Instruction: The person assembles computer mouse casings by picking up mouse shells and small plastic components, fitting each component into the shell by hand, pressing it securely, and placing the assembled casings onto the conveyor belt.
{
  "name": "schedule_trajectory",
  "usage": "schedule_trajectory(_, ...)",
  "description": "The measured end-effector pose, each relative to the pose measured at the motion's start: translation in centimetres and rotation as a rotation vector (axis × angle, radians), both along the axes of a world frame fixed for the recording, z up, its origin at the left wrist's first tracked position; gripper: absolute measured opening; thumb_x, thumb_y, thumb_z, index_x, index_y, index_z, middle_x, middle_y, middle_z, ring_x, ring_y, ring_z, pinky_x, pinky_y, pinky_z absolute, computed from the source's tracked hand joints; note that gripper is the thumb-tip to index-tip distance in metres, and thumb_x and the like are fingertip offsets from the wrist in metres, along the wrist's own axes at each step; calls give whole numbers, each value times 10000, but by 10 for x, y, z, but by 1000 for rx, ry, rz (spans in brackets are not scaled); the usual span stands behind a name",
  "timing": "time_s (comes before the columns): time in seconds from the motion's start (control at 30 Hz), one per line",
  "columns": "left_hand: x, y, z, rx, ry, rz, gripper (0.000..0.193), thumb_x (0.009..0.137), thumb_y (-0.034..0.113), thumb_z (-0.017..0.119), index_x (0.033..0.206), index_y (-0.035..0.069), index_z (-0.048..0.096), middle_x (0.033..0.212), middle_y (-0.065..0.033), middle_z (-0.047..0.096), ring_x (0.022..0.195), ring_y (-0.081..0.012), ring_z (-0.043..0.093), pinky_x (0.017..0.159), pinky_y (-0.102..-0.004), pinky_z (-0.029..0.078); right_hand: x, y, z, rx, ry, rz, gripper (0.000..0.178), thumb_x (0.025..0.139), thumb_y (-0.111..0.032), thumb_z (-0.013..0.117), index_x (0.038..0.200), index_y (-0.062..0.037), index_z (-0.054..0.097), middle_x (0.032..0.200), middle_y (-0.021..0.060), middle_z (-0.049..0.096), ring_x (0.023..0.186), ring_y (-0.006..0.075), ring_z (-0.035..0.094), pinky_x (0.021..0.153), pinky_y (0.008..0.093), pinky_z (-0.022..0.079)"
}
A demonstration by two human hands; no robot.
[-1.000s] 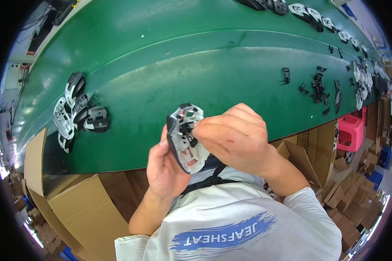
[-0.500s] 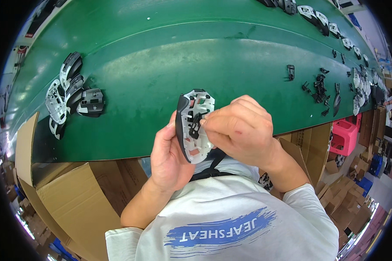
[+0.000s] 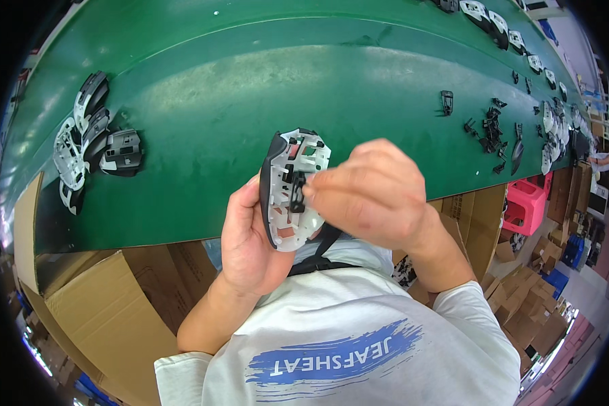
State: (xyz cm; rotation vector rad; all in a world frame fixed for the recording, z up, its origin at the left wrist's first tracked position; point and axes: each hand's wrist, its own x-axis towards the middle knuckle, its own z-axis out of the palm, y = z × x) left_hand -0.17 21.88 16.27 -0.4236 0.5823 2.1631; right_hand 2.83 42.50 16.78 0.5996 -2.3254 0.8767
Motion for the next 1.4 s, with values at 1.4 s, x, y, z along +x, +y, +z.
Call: schedule_trajectory(1.4, 18, 0, -4, 29, 115, -21, 552, 1168, 361, 322, 1644, 98, 421, 1489, -53, 633, 1354, -170, 610, 1133, -378, 491, 29, -7, 5, 81, -197, -142, 388, 790, -186, 905, 1175, -163, 857, 904, -28, 635, 829, 191, 596, 1036, 477, 489)
